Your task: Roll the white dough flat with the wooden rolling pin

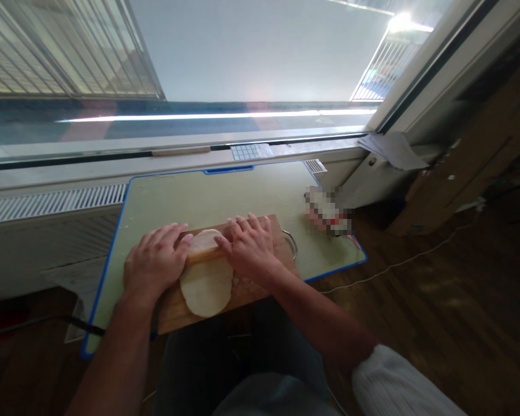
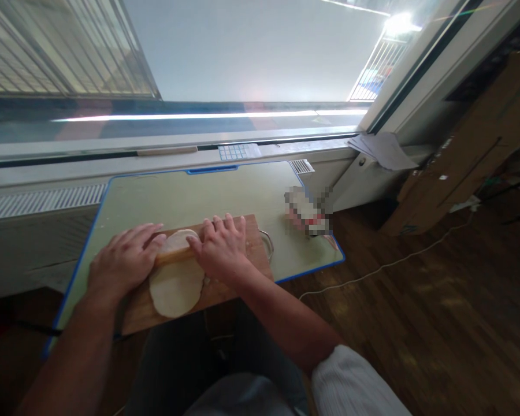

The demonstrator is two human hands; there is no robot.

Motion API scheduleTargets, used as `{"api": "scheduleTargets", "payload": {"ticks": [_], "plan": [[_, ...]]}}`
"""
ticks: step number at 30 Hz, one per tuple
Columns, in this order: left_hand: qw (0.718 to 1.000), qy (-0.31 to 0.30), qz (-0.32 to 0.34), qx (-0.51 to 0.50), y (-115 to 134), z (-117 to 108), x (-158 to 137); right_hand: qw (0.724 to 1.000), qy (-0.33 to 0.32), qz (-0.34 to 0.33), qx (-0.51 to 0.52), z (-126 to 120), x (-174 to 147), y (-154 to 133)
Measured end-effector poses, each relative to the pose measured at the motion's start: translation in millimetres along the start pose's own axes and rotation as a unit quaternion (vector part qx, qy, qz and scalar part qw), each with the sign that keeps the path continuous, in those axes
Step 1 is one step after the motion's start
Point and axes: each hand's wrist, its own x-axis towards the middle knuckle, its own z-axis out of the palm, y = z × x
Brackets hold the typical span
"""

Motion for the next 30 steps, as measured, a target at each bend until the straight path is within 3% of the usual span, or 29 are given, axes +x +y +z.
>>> {"api": "scheduleTargets", "payload": {"ticks": [12, 23, 30], "plan": [[0.999, 0.015, 0.03, 0.005, 2.5, -0.6, -7.5, 1.0, 0.004, 0.015, 0.004, 0.1, -9.8, -2.6], [0.997, 0.064, 0.034, 0.018, 16.0, -6.3, -36.3, 0.999, 0.011, 0.038, 0.033, 5.4, -43.4, -5.0], [0.998, 0.057, 0.026, -0.007, 19.6, -8.0, -54.5, 0.998, 0.032, 0.048, 0.03, 12.6, -63.1, -7.2]]}}
